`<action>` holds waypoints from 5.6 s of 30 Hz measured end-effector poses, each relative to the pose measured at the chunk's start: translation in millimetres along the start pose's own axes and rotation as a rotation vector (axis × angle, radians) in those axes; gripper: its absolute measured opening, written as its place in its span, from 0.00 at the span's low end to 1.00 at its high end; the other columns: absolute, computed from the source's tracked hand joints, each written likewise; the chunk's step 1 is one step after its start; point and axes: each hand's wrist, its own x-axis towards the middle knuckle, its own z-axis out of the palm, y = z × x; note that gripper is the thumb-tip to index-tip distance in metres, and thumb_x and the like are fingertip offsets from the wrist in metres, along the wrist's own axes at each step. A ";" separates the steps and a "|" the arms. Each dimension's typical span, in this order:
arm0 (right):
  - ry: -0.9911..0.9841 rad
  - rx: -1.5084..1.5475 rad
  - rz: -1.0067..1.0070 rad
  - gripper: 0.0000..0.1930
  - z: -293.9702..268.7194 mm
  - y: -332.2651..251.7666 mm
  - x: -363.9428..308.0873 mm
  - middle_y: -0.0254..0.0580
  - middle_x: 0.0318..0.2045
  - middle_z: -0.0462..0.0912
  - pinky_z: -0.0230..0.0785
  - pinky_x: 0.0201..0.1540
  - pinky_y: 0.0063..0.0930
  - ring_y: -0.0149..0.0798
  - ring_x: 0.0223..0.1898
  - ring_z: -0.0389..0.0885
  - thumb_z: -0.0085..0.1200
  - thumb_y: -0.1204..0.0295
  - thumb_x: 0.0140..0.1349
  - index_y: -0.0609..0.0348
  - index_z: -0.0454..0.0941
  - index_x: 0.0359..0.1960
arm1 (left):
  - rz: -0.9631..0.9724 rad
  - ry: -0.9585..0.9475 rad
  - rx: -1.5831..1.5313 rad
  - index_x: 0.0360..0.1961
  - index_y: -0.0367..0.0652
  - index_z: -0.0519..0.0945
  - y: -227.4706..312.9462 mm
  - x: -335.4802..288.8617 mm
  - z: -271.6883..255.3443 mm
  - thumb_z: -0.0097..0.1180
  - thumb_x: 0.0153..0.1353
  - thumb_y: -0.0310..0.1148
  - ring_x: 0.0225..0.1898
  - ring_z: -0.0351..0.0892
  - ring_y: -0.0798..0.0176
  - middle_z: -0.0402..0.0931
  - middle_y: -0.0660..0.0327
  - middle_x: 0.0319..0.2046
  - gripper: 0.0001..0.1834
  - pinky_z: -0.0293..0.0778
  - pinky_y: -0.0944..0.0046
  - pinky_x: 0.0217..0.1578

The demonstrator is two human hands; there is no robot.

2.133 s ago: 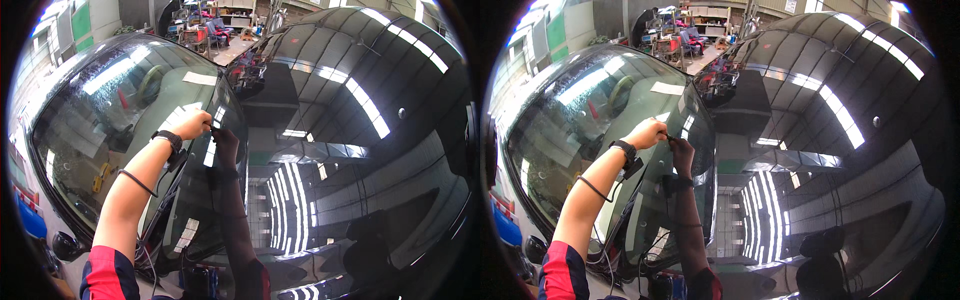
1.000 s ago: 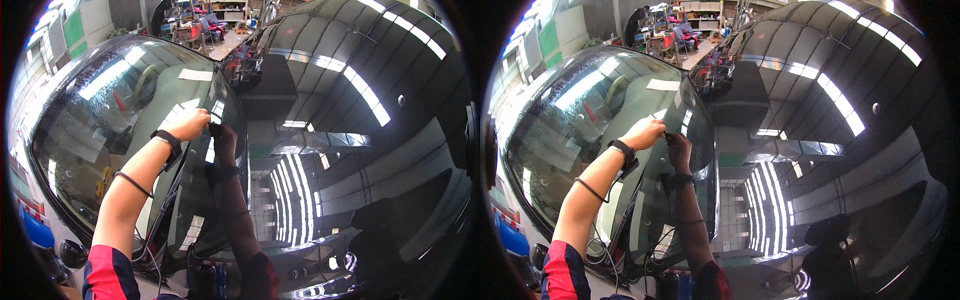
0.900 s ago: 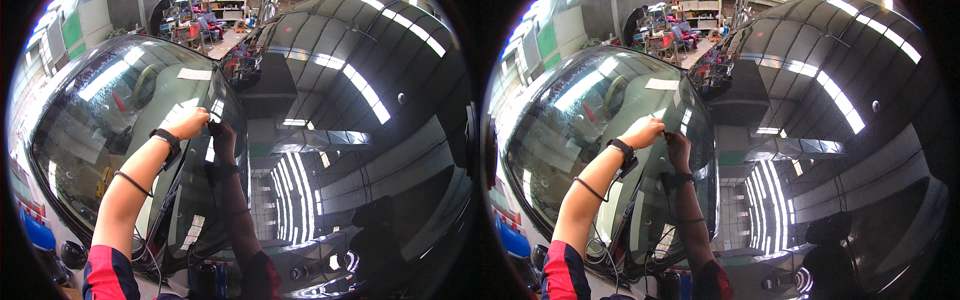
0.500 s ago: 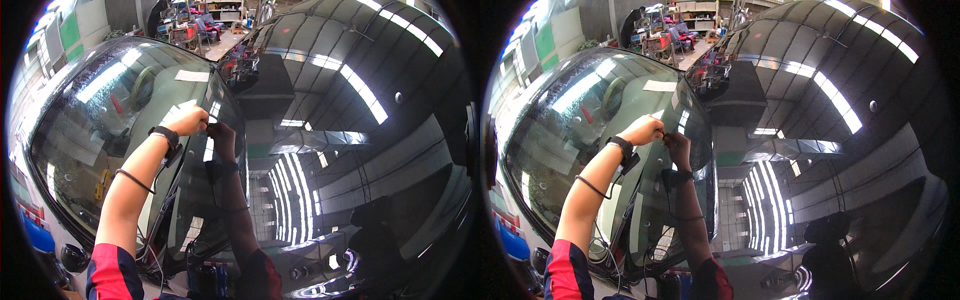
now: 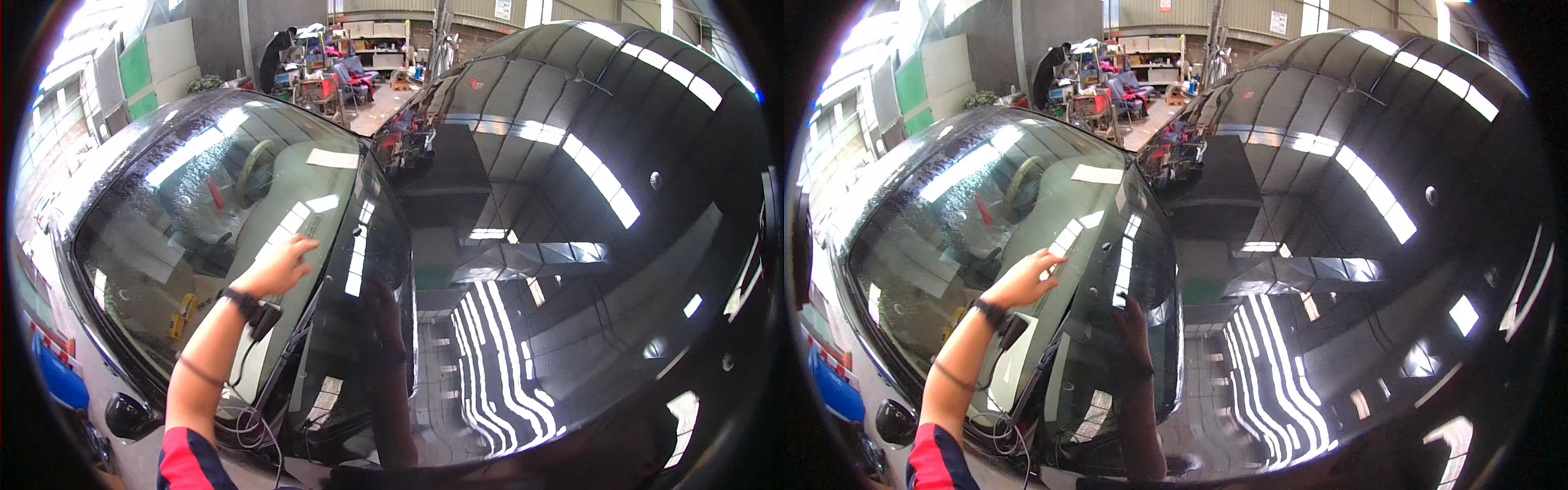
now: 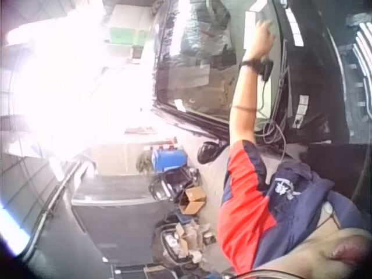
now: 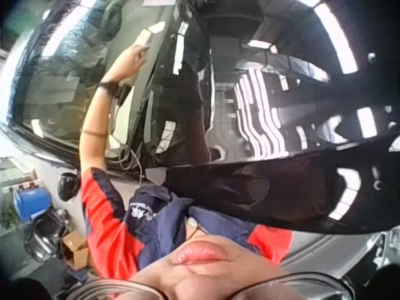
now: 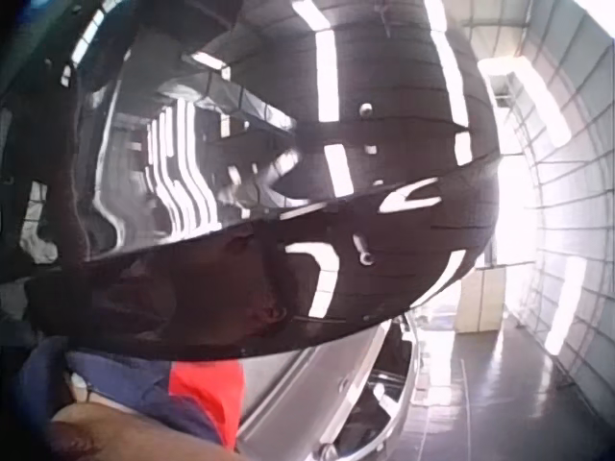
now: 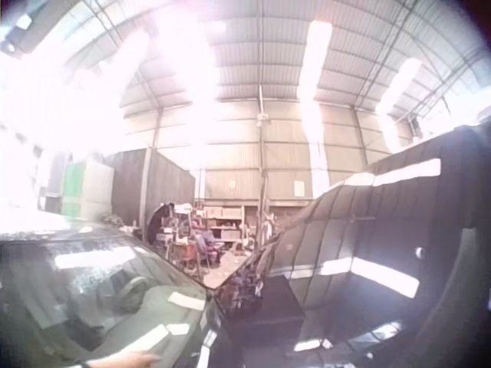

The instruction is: The recorder is working on the hinge or trim area of a car's hood, possibly replacing a part or adjusting the mechanism.

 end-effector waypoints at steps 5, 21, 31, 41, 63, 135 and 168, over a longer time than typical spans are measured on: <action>-0.071 -0.062 0.194 0.26 -4.4 11.6 -49.3 0.45 0.55 0.76 0.72 0.46 0.28 0.37 0.49 0.78 0.58 0.69 0.58 0.58 0.70 0.60 | -0.167 -0.147 -0.044 0.45 0.39 0.78 66.7 -160.0 -83.0 0.63 0.52 0.30 0.36 0.79 0.51 0.78 0.52 0.35 0.18 0.74 0.57 0.38; -0.254 -0.141 0.319 0.32 -46.1 -67.0 -16.0 0.46 0.58 0.73 0.72 0.49 0.31 0.41 0.52 0.76 0.62 0.63 0.54 0.58 0.68 0.61 | -0.457 -0.480 -0.498 0.51 0.36 0.76 253.6 -342.9 -86.7 0.60 0.58 0.27 0.41 0.79 0.67 0.81 0.57 0.41 0.19 0.76 0.66 0.41; -0.399 -0.297 0.065 0.17 -186.1 -123.7 -38.4 0.48 0.29 0.85 0.72 0.40 0.37 0.44 0.35 0.83 0.62 0.59 0.49 0.63 0.83 0.31 | -0.646 -0.877 -0.525 0.57 0.35 0.71 417.9 -305.1 70.7 0.54 0.63 0.47 0.43 0.74 0.63 0.76 0.57 0.46 0.29 0.70 0.63 0.49; -0.357 0.008 0.324 0.13 -341.1 -159.8 -136.0 0.44 0.22 0.83 0.74 0.30 0.33 0.37 0.23 0.83 0.57 0.67 0.53 0.66 0.82 0.33 | -0.564 -0.449 -0.502 0.52 0.37 0.74 471.6 -152.8 177.1 0.61 0.60 0.34 0.42 0.76 0.71 0.79 0.60 0.43 0.21 0.72 0.69 0.43; -0.544 -0.051 0.199 0.14 -229.8 -70.1 7.2 0.56 0.32 0.83 0.72 0.46 0.41 0.53 0.39 0.82 0.56 0.64 0.51 0.63 0.82 0.33 | -0.704 0.474 0.476 0.58 0.34 0.66 224.9 68.6 219.8 0.58 0.56 0.24 0.33 0.78 0.56 0.61 0.49 0.56 0.27 0.75 0.61 0.41; -0.624 0.747 0.696 0.12 -62.7 -35.1 100.8 0.30 0.20 0.75 0.63 0.28 0.23 0.25 0.23 0.68 0.60 0.65 0.61 0.61 0.79 0.25 | -0.741 0.797 0.636 0.31 0.33 0.81 104.6 100.9 247.5 0.53 0.65 0.39 0.20 0.73 0.53 0.78 0.44 0.23 0.17 0.72 0.55 0.27; -0.615 0.029 -0.283 0.11 -58.7 -31.7 139.2 0.60 0.24 0.80 0.72 0.40 0.48 0.59 0.32 0.80 0.55 0.68 0.55 0.66 0.80 0.24 | -0.727 0.635 0.613 0.37 0.30 0.77 109.5 96.8 238.1 0.49 0.65 0.28 0.32 0.78 0.37 0.78 0.40 0.30 0.10 0.72 0.49 0.33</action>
